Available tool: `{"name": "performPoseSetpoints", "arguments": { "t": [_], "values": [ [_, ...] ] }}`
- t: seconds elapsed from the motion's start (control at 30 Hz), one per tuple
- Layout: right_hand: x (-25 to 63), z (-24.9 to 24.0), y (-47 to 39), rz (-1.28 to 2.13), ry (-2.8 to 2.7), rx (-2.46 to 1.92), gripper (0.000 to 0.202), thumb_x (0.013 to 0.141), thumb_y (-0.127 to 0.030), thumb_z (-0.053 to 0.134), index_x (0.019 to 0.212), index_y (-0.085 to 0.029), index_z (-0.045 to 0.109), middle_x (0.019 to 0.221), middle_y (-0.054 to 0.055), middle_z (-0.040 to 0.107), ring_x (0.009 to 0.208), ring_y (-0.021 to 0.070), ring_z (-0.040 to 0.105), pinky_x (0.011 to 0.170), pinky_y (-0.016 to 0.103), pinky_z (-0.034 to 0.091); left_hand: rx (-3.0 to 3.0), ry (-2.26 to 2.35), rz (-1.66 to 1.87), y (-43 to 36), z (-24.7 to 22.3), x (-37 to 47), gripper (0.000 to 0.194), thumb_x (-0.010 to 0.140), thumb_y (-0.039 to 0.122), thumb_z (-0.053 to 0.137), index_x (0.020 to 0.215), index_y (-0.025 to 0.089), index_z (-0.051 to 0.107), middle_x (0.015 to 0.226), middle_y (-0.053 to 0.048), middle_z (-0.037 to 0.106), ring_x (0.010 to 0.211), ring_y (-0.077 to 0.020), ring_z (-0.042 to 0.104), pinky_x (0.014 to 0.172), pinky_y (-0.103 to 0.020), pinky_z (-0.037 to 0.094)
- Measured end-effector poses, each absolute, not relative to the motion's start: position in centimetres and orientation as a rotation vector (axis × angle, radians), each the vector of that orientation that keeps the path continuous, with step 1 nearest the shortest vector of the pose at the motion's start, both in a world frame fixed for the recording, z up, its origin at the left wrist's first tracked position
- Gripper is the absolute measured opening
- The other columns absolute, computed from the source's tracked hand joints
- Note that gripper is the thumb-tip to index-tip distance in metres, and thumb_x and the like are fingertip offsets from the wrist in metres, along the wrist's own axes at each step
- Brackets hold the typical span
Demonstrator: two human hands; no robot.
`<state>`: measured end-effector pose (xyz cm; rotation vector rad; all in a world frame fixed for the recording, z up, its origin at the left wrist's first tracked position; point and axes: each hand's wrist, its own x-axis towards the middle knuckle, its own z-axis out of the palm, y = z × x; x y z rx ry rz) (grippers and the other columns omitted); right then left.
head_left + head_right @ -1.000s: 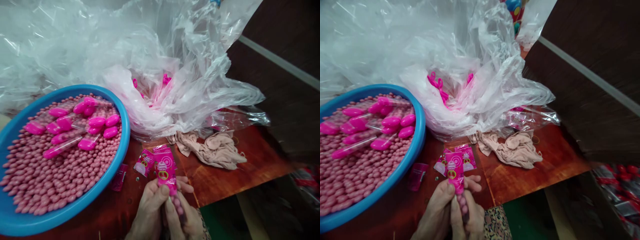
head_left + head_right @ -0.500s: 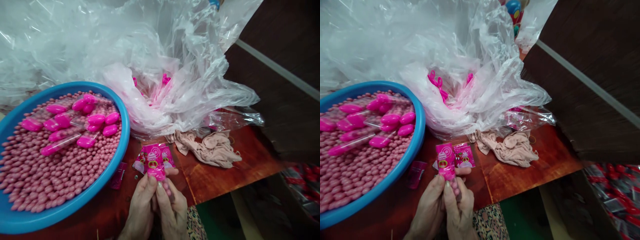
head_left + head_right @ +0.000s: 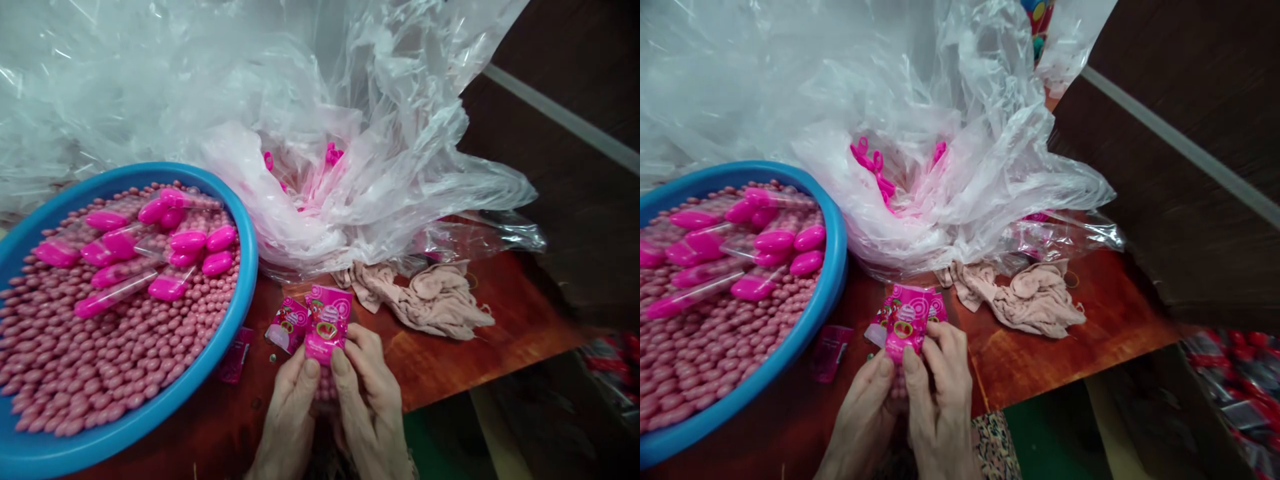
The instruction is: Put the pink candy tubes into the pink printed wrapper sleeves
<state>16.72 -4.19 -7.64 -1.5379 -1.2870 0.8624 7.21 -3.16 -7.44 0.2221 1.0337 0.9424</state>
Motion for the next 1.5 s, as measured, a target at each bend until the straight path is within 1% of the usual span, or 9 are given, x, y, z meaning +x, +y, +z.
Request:
{"name": "performPoseSetpoints", "arguments": {
  "t": [0.1, 0.33, 0.5, 0.6, 0.73, 0.97, 1.13, 1.3, 1.5],
  "values": [
    [15.9, -7.6, -3.6, 1.171, -1.073, -1.528, 0.024, 0.093, -0.026, 0.047, 0.086, -0.019, 0.069, 0.093, 0.006, 0.060, 0.087, 0.0194, 0.060, 0.075, 0.031, 0.051, 0.240, 1.091, 0.907, -3.2, -7.2, 7.5, 0.039, 0.073, 0.052, 0.067, 0.085, 0.015, 0.070, 0.051, 0.005, 0.053, 0.039, -0.0050, 0.040, 0.038, -0.017, 0.034],
    [14.1, -9.8, -4.5, 0.768, -1.134, -1.569, 0.019, 0.091, -0.016, 0.049, 0.097, -0.018, 0.067, 0.105, 0.007, 0.060, 0.102, 0.0202, 0.054, 0.090, 0.036, 0.045, 0.222, 1.299, 0.962, -2.6, -7.3, 7.5, 0.034, 0.071, 0.045, 0.072, 0.088, 0.015, 0.069, 0.071, 0.000, 0.066, 0.063, -0.0129, 0.057, 0.055, -0.021, 0.043],
    [15.7, -9.3, -3.7, 1.026, -0.951, -1.617, 0.019, 0.086, -0.032, 0.058, 0.090, -0.020, 0.072, 0.106, 0.009, 0.064, 0.101, 0.0230, 0.058, 0.089, 0.038, 0.048, 0.237, 1.162, 0.886, -2.2, -8.1, 7.8, 0.036, 0.078, 0.050, 0.062, 0.070, 0.015, 0.061, 0.051, 0.004, 0.052, 0.044, -0.0074, 0.043, 0.040, -0.018, 0.032],
    [16.9, -8.3, -2.6, 1.378, -0.672, -1.462, 0.033, 0.082, -0.050, 0.059, 0.077, -0.019, 0.071, 0.074, 0.005, 0.067, 0.073, 0.0192, 0.065, 0.068, 0.031, 0.055, 0.319, 1.092, 0.830, -1.7, -8.1, 8.0, 0.044, 0.079, 0.055, 0.056, 0.060, 0.016, 0.053, 0.045, 0.005, 0.045, 0.038, -0.0062, 0.037, 0.036, -0.018, 0.026],
    [16.8, -7.9, -2.0, 1.610, -0.504, -1.344, 0.038, 0.081, -0.052, 0.061, 0.066, -0.017, 0.061, 0.041, -0.006, 0.049, 0.032, 0.0088, 0.046, 0.034, 0.020, 0.043, 0.442, 1.096, 0.790, -1.4, -7.7, 7.9, 0.043, 0.076, 0.058, 0.058, 0.069, 0.015, 0.057, 0.045, 0.005, 0.046, 0.036, -0.0063, 0.035, 0.033, -0.017, 0.025],
    [15.0, -8.3, -4.2, 1.268, -0.524, -1.495, 0.028, 0.080, -0.042, 0.064, 0.065, -0.019, 0.062, 0.056, -0.003, 0.054, 0.055, 0.0117, 0.056, 0.047, 0.018, 0.047, 0.492, 1.383, 0.862, -2.5, -7.1, 8.2, 0.034, 0.071, 0.051, 0.068, 0.070, 0.018, 0.062, 0.056, 0.004, 0.051, 0.048, -0.0091, 0.045, 0.040, -0.018, 0.036],
    [15.9, -8.7, -3.2, 1.494, -0.333, -1.324, 0.034, 0.080, -0.047, 0.063, 0.063, -0.019, 0.057, 0.041, -0.009, 0.044, 0.029, 0.0058, 0.035, 0.027, 0.017, 0.034, 0.411, 1.148, 0.791, -2.0, -7.5, 8.1, 0.037, 0.075, 0.053, 0.062, 0.072, 0.017, 0.059, 0.052, 0.005, 0.049, 0.041, -0.0071, 0.042, 0.035, -0.016, 0.031],
    [17.6, -8.1, -2.1, 1.539, -0.298, -1.181, 0.034, 0.075, -0.049, 0.067, 0.065, -0.017, 0.060, 0.052, -0.003, 0.056, 0.044, 0.0108, 0.052, 0.041, 0.021, 0.046, 0.603, 1.163, 0.735, -1.8, -7.7, 6.9, 0.026, 0.077, 0.039, 0.066, 0.081, 0.013, 0.066, 0.062, -0.002, 0.063, 0.047, -0.0077, 0.049, 0.041, -0.016, 0.034],
    [18.0, -7.8, -2.0, 1.587, -0.317, -1.100, 0.015, 0.077, -0.033, 0.069, 0.077, -0.019, 0.066, 0.055, -0.001, 0.063, 0.038, 0.0105, 0.052, 0.038, 0.021, 0.043, 0.929, 1.279, 0.736, -2.5, -7.0, 7.0, 0.020, 0.080, 0.033, 0.061, 0.090, 0.019, 0.072, 0.053, 0.002, 0.057, 0.043, -0.0090, 0.042, 0.044, -0.020, 0.033]
  ]
}}
